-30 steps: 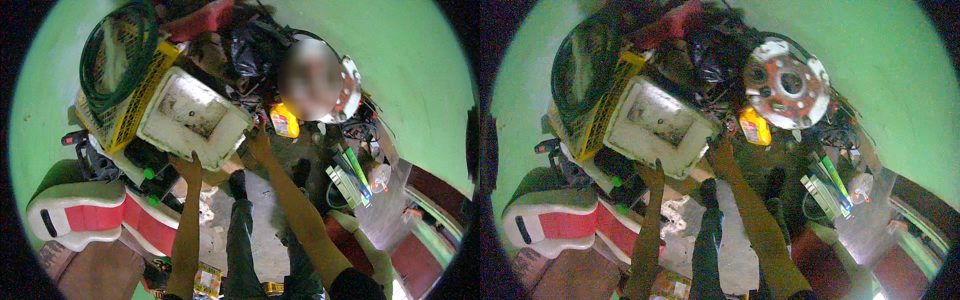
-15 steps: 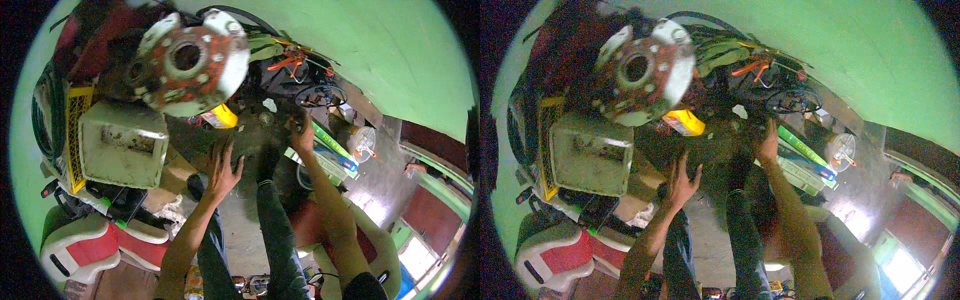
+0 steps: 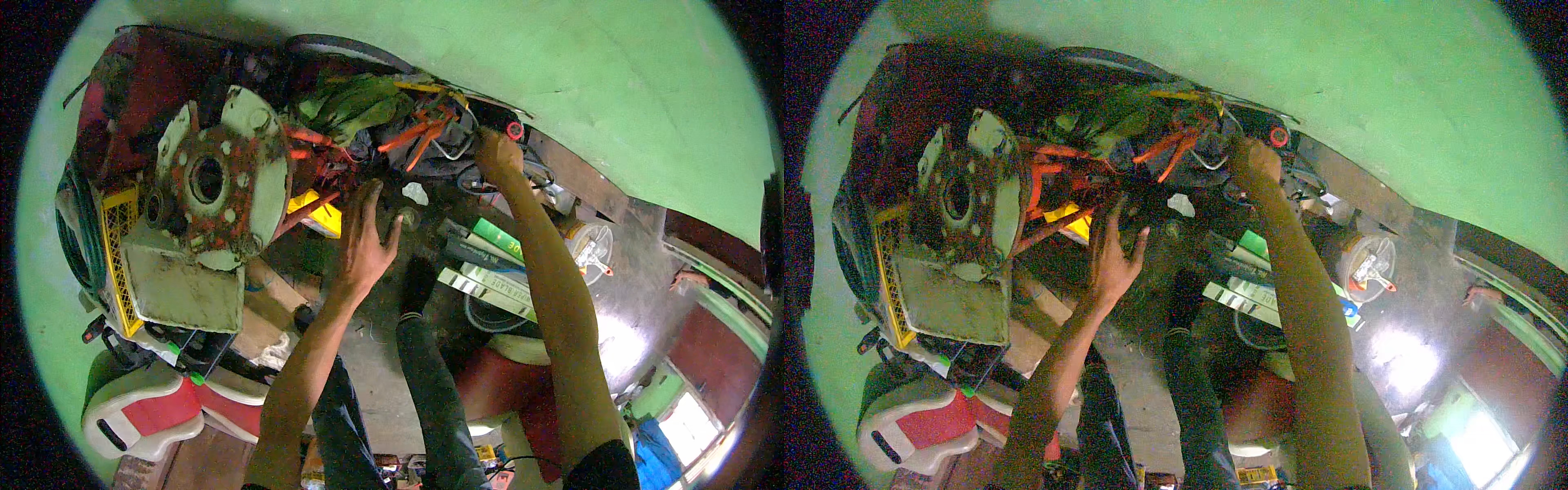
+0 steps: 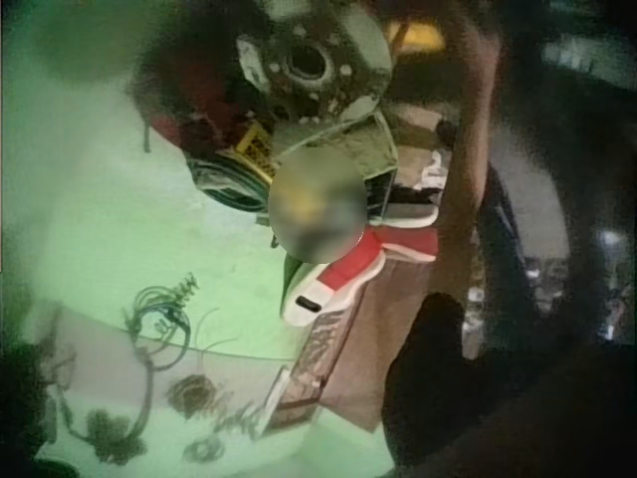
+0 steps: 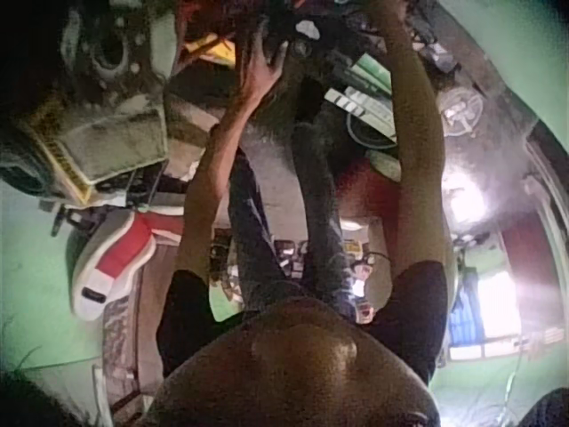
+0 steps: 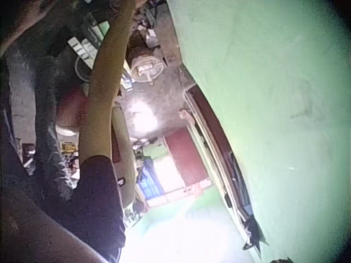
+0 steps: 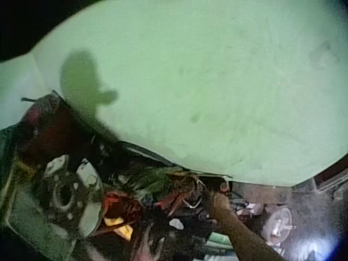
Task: The person organizes various mechanical parts and tools, placing a gray plastic panel onto a table, handling a bottle of fluid, and hanging a green hose onto a wall-mounted rack.
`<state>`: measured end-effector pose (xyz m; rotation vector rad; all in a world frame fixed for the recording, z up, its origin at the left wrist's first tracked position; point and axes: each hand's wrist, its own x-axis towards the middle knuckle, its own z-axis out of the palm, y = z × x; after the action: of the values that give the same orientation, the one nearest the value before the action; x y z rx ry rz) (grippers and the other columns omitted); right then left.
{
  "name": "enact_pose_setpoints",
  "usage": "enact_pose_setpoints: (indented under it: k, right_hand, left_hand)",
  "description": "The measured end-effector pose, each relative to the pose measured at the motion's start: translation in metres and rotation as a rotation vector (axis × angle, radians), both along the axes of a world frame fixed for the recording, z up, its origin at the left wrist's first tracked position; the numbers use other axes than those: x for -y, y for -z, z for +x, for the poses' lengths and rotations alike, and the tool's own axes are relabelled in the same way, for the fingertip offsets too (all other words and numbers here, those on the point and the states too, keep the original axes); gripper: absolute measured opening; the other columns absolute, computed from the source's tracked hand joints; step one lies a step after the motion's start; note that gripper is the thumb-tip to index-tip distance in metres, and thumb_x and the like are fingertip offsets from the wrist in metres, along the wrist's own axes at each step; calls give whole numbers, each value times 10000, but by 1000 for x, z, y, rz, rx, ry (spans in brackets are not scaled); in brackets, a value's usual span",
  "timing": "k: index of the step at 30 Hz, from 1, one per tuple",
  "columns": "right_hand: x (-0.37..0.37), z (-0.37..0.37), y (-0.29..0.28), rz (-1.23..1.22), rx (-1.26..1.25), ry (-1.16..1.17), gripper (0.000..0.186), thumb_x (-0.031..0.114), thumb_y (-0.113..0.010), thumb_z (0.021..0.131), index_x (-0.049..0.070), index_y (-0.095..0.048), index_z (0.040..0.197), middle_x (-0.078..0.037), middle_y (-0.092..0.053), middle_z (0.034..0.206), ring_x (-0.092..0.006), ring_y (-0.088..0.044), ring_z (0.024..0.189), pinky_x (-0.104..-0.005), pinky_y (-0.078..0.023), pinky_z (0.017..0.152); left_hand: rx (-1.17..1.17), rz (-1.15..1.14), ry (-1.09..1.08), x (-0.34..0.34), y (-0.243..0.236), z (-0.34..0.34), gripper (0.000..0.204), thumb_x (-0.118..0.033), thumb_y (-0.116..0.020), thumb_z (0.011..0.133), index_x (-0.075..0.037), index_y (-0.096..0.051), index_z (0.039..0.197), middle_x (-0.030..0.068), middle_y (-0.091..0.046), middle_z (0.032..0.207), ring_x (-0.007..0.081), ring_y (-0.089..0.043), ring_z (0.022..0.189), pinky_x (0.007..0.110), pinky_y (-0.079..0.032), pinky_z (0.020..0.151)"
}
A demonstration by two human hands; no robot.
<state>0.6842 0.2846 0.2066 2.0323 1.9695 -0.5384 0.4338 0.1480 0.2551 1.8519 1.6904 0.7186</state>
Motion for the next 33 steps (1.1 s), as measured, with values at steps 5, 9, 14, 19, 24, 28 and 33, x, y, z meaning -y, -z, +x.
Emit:
enact_pose_setpoints:
  k: [5,9,14,19,24,28,33]
  right_hand:
    - [46,0,-10,100,-217,215,270,289,-543,853,105,-645,1023,-206,-652,898,-387,-628,844,-483,-498,748]
    - [60,-6,-55,-68,-262,326,261,308,-551,853,122,-615,1025,-212,-636,961,-392,-614,902,-493,-499,764]
    - [102,22,-52,89,-284,260,278,291,-577,868,76,-666,1022,-208,-652,889,-403,-621,814,-469,-489,719]
    - [142,-6,-72,23,-499,319,281,197,-560,880,27,-607,1099,-208,-647,921,-360,-617,852,-431,-484,728]
    - [157,-25,-95,-538,-1022,473,338,171,-544,914,10,-542,1211,-123,-660,936,-170,-607,822,-302,-475,755]
    - [132,-21,-136,-656,-1136,400,364,202,-533,935,-5,-515,1234,-69,-649,977,-122,-582,816,-264,-469,758]
    - [149,-34,-105,-421,-1270,534,436,234,-461,965,27,-379,1340,-83,-597,1114,-169,-602,860,-300,-488,776]
  left_hand:
    - [30,4,-59,-23,3,24,558,-220,-628,841,35,-402,1282,239,-445,1287,403,-432,1180,442,-355,999]
    - [14,-15,-74,-45,9,29,613,-305,-639,831,45,-406,1277,260,-439,1286,411,-424,1183,461,-351,998]
    - [-185,-131,89,-53,0,60,698,-417,-631,816,37,-388,1287,250,-435,1294,388,-407,1209,524,-295,1019]
    - [-197,-290,149,-50,7,71,666,-316,-709,750,12,-411,1246,195,-518,1159,363,-469,1120,521,-328,993]
    - [-170,-276,96,-40,14,26,525,-191,-700,745,-65,-488,1209,200,-622,964,390,-592,883,465,-484,724]
    - [-144,-213,158,-32,-19,11,458,-87,-704,707,-48,-524,1126,173,-609,950,357,-590,866,438,-483,729]
    - [-130,-90,201,-10,-47,-6,454,-71,-672,729,-33,-512,1152,177,-578,1027,355,-563,941,441,-470,789]
